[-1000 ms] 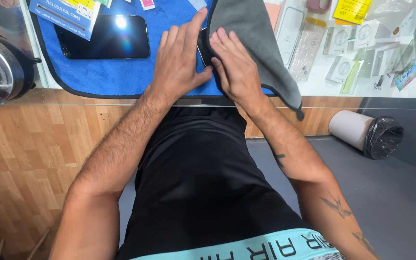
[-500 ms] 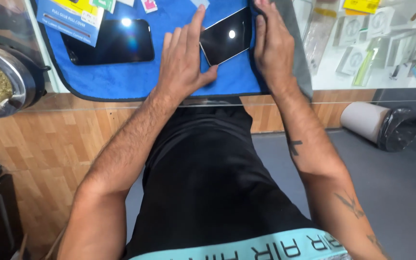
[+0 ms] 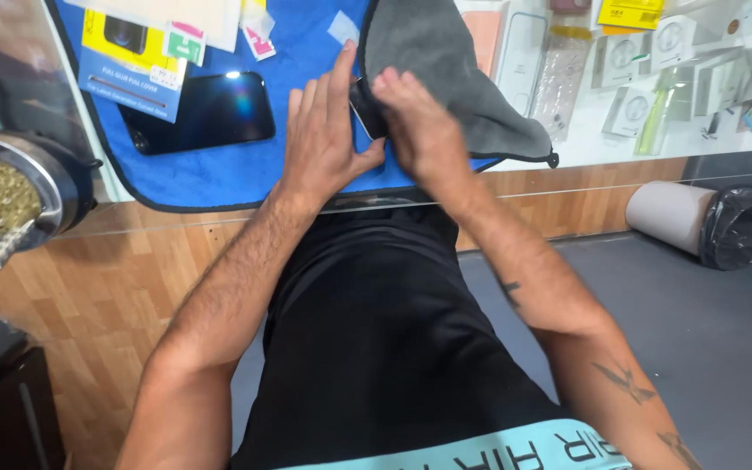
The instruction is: Cleaning a smartphone screen and applying a tempered glass screen protector.
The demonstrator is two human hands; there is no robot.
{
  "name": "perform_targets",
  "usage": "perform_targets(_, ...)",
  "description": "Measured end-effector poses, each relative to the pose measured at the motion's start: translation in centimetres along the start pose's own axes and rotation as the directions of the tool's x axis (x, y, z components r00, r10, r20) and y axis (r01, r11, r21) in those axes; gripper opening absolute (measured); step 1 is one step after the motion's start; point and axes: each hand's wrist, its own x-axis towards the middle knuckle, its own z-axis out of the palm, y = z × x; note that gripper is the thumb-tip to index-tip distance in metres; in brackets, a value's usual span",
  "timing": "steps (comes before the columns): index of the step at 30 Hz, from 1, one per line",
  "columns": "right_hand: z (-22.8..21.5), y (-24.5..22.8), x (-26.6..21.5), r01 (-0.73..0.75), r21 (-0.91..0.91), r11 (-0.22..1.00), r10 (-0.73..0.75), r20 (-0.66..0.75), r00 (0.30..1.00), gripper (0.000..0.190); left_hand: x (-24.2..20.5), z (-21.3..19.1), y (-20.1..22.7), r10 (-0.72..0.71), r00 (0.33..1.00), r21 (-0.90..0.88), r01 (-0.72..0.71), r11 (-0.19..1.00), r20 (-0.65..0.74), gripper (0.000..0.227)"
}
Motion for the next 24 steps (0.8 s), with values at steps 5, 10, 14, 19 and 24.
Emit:
perform_targets(5,-1.0,3.6,0.4,-0.199,-0.127,0.972,0.182,-0.130,0.975,0.031,-0.3,0.2,0.0,0.001,1.000,0.052,-0.001,0.999,0.012,0.109)
perform_targets(10,-0.7,2.0,-2.1,-0.028,-0.082,0.996,0.028,-0.006,1.000,0.032,-0.1,0.0,0.2,0.002,1.000,0.057,-0.003,0.998,0.005,0.105)
perform_targets(14,-1.0,3.8,0.0,-0.096,-0.117,0.988,0.079,-0.147,0.986,0.027,-0.2,0.1,0.4,-0.002,1.000,0.065,0.001,0.998,0.018,0.108)
perform_targets(19,-2.0,1.9,-2.3,0.022,-0.061,0.998,-0.022,0.000,1.000,0.030,0.3,-0.2,0.5,0.021,1.000,0.057,-0.021,0.998,-0.012,0.102)
perform_targets(24,-1.4,1.6,-1.6,-0.151,-0.091,0.984,0.140,-0.119,0.983,0.027,-0.6,0.0,0.6,0.024,1.000,0.070,-0.025,0.997,0.009,0.105)
